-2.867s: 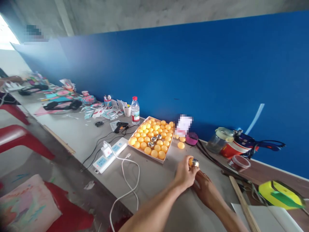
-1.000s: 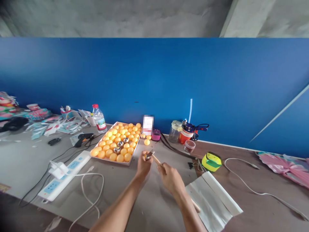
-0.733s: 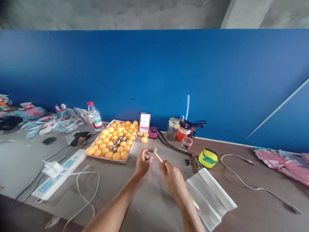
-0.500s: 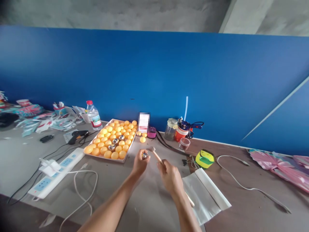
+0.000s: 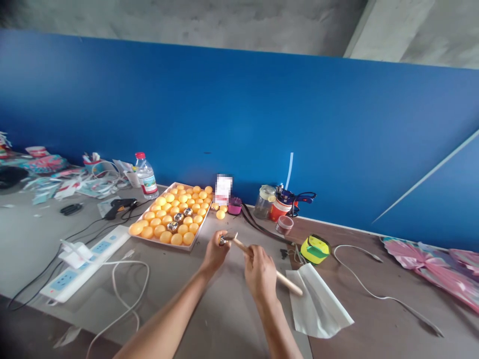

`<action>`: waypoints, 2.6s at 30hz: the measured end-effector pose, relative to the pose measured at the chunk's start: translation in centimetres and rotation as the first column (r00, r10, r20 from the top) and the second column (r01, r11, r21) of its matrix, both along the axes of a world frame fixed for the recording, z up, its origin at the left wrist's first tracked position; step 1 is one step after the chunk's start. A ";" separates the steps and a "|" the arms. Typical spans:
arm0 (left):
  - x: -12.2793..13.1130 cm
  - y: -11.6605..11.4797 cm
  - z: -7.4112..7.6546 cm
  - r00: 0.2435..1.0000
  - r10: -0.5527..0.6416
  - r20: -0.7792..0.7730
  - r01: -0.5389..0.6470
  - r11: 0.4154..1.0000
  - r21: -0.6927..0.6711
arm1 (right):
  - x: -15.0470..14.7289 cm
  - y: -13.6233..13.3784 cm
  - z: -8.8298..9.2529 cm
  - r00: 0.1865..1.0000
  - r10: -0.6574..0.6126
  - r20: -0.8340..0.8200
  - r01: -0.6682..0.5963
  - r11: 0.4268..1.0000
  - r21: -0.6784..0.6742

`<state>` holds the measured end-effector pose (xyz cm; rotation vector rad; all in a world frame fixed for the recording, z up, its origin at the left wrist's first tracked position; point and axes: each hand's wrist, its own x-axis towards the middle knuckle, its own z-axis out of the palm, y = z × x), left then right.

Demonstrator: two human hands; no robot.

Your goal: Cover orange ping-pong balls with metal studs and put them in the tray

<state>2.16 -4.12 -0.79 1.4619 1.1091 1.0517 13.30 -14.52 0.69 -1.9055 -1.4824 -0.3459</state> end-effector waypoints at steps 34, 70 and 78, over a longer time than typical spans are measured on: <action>-0.2 -0.1 -0.3 0.992 -0.064 0.106 0.067 0.997 -0.029 | 0.4 0.0 0.5 0.999 -0.043 0.010 0.042 0.998 0.038; -0.1 -0.2 -0.3 0.997 -0.072 0.006 0.071 0.991 0.115 | -0.4 0.1 0.7 0.998 -0.007 -0.055 0.002 0.996 -0.086; 0.0 -0.7 -0.2 0.992 -0.125 -0.007 0.124 0.981 0.150 | 0.1 0.2 0.5 0.999 -0.007 -0.034 0.008 1.000 0.022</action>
